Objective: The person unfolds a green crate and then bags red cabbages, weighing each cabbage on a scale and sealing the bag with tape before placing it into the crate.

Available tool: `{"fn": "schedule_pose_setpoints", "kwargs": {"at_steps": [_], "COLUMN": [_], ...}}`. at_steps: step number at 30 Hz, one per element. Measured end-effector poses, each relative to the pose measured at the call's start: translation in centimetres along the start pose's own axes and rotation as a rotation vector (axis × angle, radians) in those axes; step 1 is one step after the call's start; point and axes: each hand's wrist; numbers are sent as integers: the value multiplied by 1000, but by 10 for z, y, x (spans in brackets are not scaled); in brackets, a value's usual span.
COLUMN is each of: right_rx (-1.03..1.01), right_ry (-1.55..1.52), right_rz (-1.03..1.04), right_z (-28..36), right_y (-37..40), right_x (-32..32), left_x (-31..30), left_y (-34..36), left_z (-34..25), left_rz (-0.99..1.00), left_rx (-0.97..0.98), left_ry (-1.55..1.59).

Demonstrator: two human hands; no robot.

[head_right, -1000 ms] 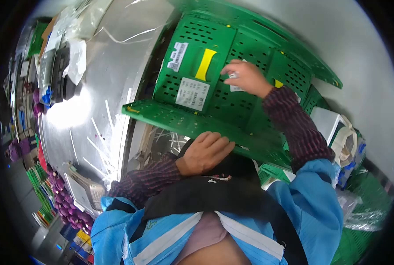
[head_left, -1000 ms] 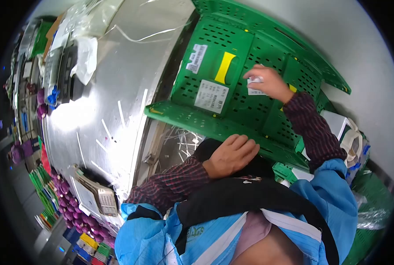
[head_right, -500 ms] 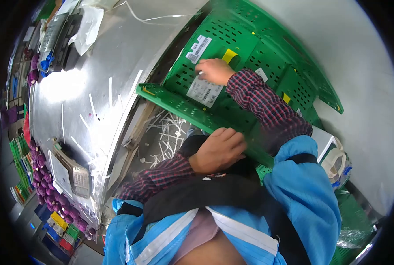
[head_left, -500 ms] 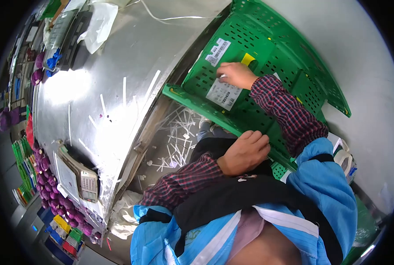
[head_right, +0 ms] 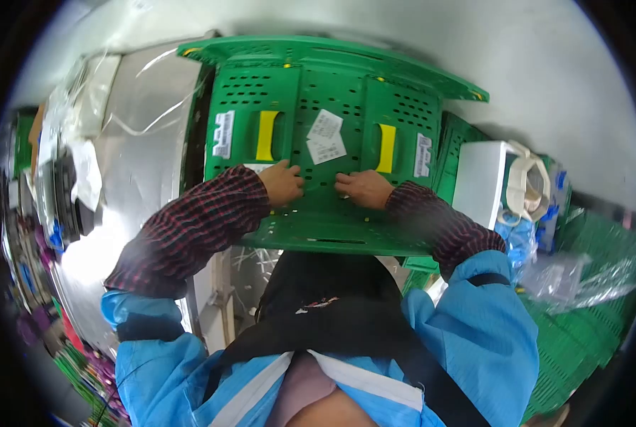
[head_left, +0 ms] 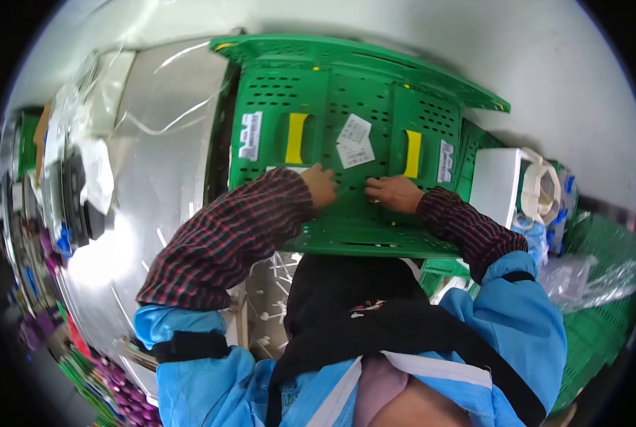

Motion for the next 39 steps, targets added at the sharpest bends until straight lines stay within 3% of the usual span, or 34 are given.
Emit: {"fn": "schedule_pose_setpoints", "kwargs": {"at_steps": [3, 7, 9, 11, 16, 18, 20, 22, 23, 24, 25, 27, 28, 29, 31, 33, 34, 35, 36, 37, 39], "right_rx": [30, -76, -83, -102, 89, 72, 69, 138, 220, 312, 410, 484, 564, 543, 1034, 1149, 1183, 1141, 1109, 1153, 959], "right_ry": [22, 129, 138, 149, 187, 215, 224, 319, 237, 253, 259, 229, 204, 217, 198, 206, 77, -26, -17, -170, -93], "right_rz": [97, 127, 89, 59, 99, -66, -200, -372, -425, -496, -561, -543, -538, -546, -799, -663, -572, -631, -613, -594, -534], "right_z": [-4, -13, -14, -14, 1, 6, 25, 43, 42, 45, 54, 58, 58, 54, 50, 32, 26, 17, 6, 11, 0], "right_y": [13, 33, 28, 23, 18, 37, 76, 135, 184, 207, 217, 218, 213, 205, 185, 189, 196, 206, 218, 207, 214], "right_x": [-3, 5, 10, 11, -10, -37, -84, -124, -129, -130, -131, -126, -124, -127, -138, -130, -128, -120, -113, -126, -127], "left_x": [25, 16, 16, 16, 4, -21, -52, -56, -44, -53, -55, -58, -53, -50, -37, -7, 3, 5, -23, -45, -42], "left_y": [-19, -22, -26, -24, -7, 14, 68, 141, 192, 213, 215, 216, 213, 206, 192, 180, 171, 165, 165, 166, 166], "left_z": [15, 21, 20, 20, 23, 30, 35, 64, 85, 93, 84, 64, 68, 74, 82, 117, 123, 118, 98, 86, 71], "left_rz": [-87, -186, -8, -44, -136, -206, -415, -718, -553, -639, -642, -751, -903, -920, -1059, -757, -821, -880, -796, -641, -777], "left_rx": [170, 262, 166, 159, 148, 144, 129, 24, -213, -149, -155, -354, -443, -457, -994, -906, -936, -982, -1127, -1205, -1215], "left_ry": [-156, -45, -54, -39, -3, 102, 192, 192, 194, 258, 259, 506, 407, 393, 765, 1308, 1134, 957, 852, 975, 971]}}
Point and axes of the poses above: each hand's wrist, its own y-axis away from the middle knuckle, its own x-axis out of the palm, z = x × y, and after that the axes turned 11 degrees about -x, right-handed
